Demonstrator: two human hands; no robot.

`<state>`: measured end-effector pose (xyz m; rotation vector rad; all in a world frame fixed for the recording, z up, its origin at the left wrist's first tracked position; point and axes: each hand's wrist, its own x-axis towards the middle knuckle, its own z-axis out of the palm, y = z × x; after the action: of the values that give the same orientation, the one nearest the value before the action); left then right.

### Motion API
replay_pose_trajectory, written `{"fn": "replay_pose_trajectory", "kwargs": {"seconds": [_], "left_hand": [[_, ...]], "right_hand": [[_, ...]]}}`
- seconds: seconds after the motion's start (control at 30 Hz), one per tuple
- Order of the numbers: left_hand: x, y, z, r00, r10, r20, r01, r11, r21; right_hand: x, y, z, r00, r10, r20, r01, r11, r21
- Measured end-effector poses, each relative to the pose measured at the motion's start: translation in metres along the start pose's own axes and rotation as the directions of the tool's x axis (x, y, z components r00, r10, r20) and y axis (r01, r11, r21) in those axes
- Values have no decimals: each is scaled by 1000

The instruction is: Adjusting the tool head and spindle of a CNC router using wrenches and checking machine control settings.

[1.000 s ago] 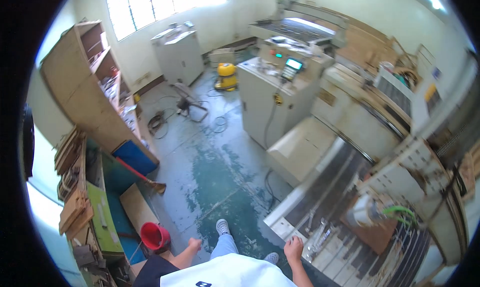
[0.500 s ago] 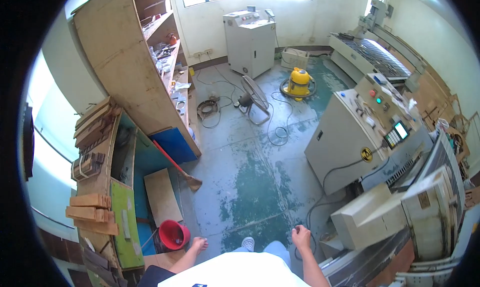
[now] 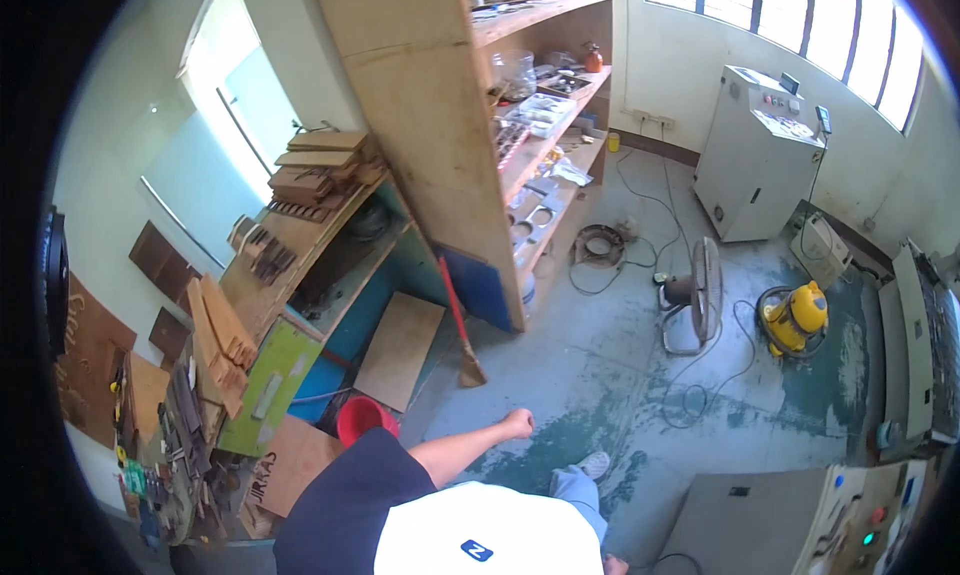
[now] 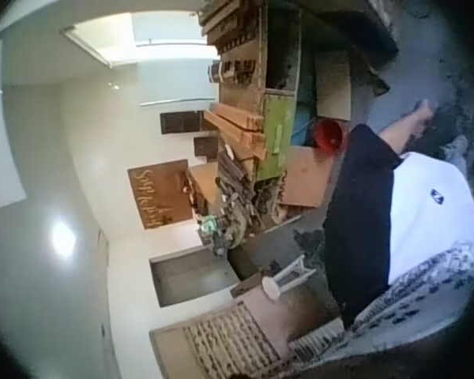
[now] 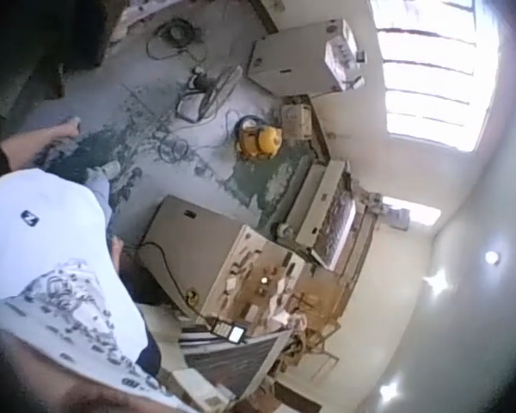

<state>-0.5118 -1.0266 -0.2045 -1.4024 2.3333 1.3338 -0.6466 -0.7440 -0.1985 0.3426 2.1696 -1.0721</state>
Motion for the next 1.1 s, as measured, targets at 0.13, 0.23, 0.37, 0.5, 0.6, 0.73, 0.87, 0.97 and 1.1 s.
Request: {"fn": "replay_pose_trajectory", "kwargs": {"seconds": [0.13,0.23,0.37,0.5,0.6,0.73,0.87,0.97,1.1], "left_hand": [[70,89,-48,997,-62,41,63,998,-16],[148,135,-68,992,-96,78,111,971,-213],[259,247,-69,961,-157,227,214,942,-258],[386,305,-60,940,-127,316,280,818,-502],[481,356,-50,921,-133,366,310,820,-482],[615,387,-10,937,-174,304,306,829,-469],[722,376,30,926,-313,212,372,853,-366],[746,375,59,845,-322,427,513,713,-478],[765,376,64,813,-315,489,578,535,-617]], "right_hand": [[84,-23,-132,990,138,38,-138,990,2],[109,-69,-168,965,253,76,-257,965,51],[150,-124,-190,989,146,-32,-128,941,315],[151,-164,-167,971,193,-139,-125,911,394],[142,-166,-128,928,329,-178,-230,877,421],[99,-166,-45,836,518,-179,-299,704,644],[78,-228,28,708,704,-59,-586,632,507],[59,-242,80,709,692,-136,-613,700,365],[52,-303,100,693,715,-87,-595,636,491]]}}
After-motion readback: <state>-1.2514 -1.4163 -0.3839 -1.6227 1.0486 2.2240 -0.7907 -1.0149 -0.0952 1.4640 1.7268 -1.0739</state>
